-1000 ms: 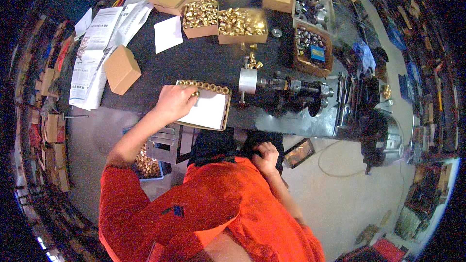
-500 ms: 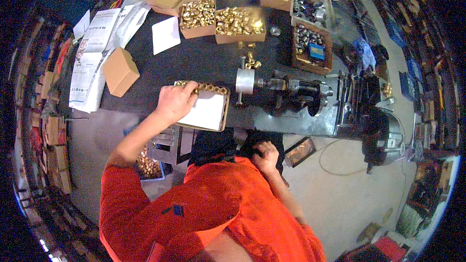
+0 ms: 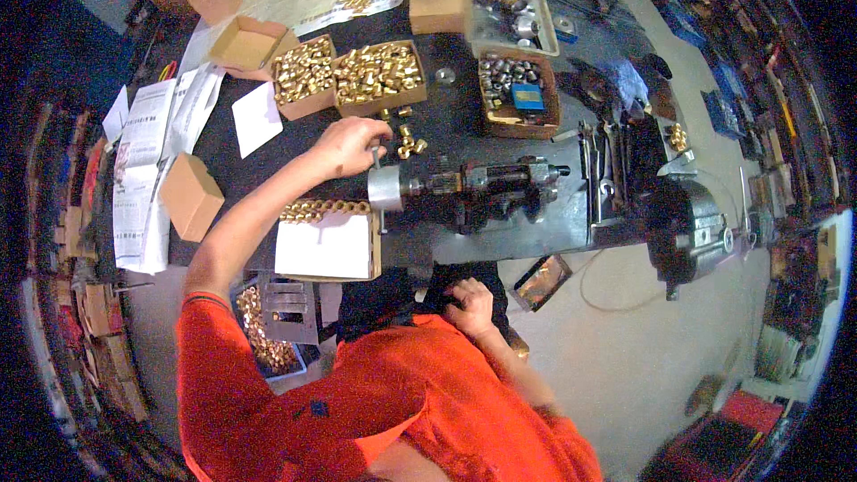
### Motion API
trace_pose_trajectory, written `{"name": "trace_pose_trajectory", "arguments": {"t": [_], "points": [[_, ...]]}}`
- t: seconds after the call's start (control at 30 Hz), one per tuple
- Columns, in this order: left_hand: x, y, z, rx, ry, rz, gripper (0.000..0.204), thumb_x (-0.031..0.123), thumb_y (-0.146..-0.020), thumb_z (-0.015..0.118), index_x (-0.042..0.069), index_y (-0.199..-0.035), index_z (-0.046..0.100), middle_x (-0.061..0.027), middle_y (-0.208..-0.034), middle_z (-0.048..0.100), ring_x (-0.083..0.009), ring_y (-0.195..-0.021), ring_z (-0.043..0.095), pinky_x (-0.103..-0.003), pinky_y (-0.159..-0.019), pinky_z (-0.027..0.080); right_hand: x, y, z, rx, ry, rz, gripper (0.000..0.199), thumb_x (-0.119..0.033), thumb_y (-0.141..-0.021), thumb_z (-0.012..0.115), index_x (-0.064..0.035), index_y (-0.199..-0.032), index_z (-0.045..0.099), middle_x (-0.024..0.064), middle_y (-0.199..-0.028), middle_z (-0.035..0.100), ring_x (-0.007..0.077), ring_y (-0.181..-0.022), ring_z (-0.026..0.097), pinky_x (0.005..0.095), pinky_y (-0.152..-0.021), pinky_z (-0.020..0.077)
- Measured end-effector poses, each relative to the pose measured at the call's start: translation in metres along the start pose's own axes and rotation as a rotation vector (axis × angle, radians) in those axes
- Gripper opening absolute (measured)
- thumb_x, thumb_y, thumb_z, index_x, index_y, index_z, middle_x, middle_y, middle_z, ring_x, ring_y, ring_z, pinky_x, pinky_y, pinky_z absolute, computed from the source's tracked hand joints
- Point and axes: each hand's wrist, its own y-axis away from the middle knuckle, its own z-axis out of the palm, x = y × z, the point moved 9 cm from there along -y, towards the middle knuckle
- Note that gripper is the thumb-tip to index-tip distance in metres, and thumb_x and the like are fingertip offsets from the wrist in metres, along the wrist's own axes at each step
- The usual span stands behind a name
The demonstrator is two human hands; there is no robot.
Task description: The person repeatedly picks up brass cartridge casings from a tray and places them into a cardboard box. The person also moves a white paper sheet on the table.
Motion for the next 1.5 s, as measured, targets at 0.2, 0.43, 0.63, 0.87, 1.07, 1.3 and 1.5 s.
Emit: {"name": "trace_pose_trajectory", "arguments": {"t": [0.2,0.43,0.63,0.87,1.07,1.3,1.5], "points": [[0.015,-0.030,0.036,-0.121,-0.184,0.043,0.028,0.029,-0.081,0.066,0.008,-0.100,0.064,-0.0160,-0.082,0.068,-0.0363,-0.083,0.066,-0.049,-0.073,0.052,-0.005,-0.003,-0.007,0.001,-0.044,0.031,0.020,-0.014,-0.056,0.066,-0.0091,-0.075,0.063,0.0076,-0.075,0.059,0.0310,-0.070,0.055,0.0410,-0.061,0.0440],[-0.004,-0.038,0.041,-0.084,0.065,-0.105,0.026,0.028,-0.077,0.068,0.007,-0.091,0.066,-0.0148,-0.078,0.069,-0.0335,-0.077,0.067,-0.045,-0.071,0.052,-0.007,-0.006,-0.009,-0.013,-0.054,0.026,0.019,-0.012,-0.055,0.065,-0.0093,-0.074,0.064,0.0069,-0.077,0.062,0.0302,-0.070,0.056,0.0400,-0.061,0.0446],[-0.015,-0.035,0.025,0.028,0.095,-0.087,0.019,0.021,-0.070,0.065,0.004,-0.079,0.064,-0.0163,-0.075,0.067,-0.0325,-0.075,0.067,-0.041,-0.068,0.052,-0.005,-0.003,-0.005,0.033,-0.047,-0.005,0.022,-0.015,-0.055,0.067,-0.0083,-0.075,0.063,0.0070,-0.077,0.059,0.0300,-0.070,0.055,0.0410,-0.060,0.0446],[-0.037,0.003,-0.006,-0.046,-0.268,-0.154,0.023,0.017,-0.072,0.059,0.007,-0.091,0.066,-0.0171,-0.080,0.068,-0.0326,-0.081,0.067,-0.047,-0.073,0.053,-0.005,-0.005,-0.005,-0.008,-0.039,0.030,0.022,-0.013,-0.056,0.066,-0.0087,-0.077,0.065,0.0068,-0.079,0.062,0.0306,-0.072,0.056,0.0410,-0.063,0.0467],[-0.036,0.023,0.003,-0.193,-0.444,0.020,0.017,0.013,-0.071,0.058,0.006,-0.082,0.068,-0.0163,-0.073,0.068,-0.0332,-0.074,0.068,-0.047,-0.068,0.053,-0.001,-0.001,-0.004,0.007,-0.037,0.033,0.023,-0.011,-0.055,0.066,-0.0087,-0.078,0.066,0.0071,-0.080,0.063,0.0318,-0.075,0.057,0.0415,-0.067,0.0481],[-0.065,0.043,0.002,-0.145,-0.370,-0.055,0.013,0.019,-0.072,0.066,0.008,-0.078,0.065,-0.0141,-0.072,0.066,-0.0333,-0.075,0.066,-0.047,-0.067,0.052,0.002,0.001,0.002,-0.039,-0.029,0.044,0.023,-0.012,-0.055,0.066,-0.0079,-0.078,0.066,0.0083,-0.078,0.061,0.0319,-0.074,0.057,0.0412,-0.066,0.0473],[-0.082,0.061,-0.008,-0.114,-0.221,-0.252,0.010,0.014,-0.075,0.064,0.006,-0.081,0.067,-0.0158,-0.083,0.068,-0.0334,-0.084,0.066,-0.045,-0.074,0.052,-0.003,-0.001,0.002,-0.020,-0.008,0.019,0.024,-0.013,-0.054,0.066,-0.0086,-0.077,0.066,0.0091,-0.074,0.058,0.0313,-0.072,0.056,0.0414,-0.063,0.0461]]}}
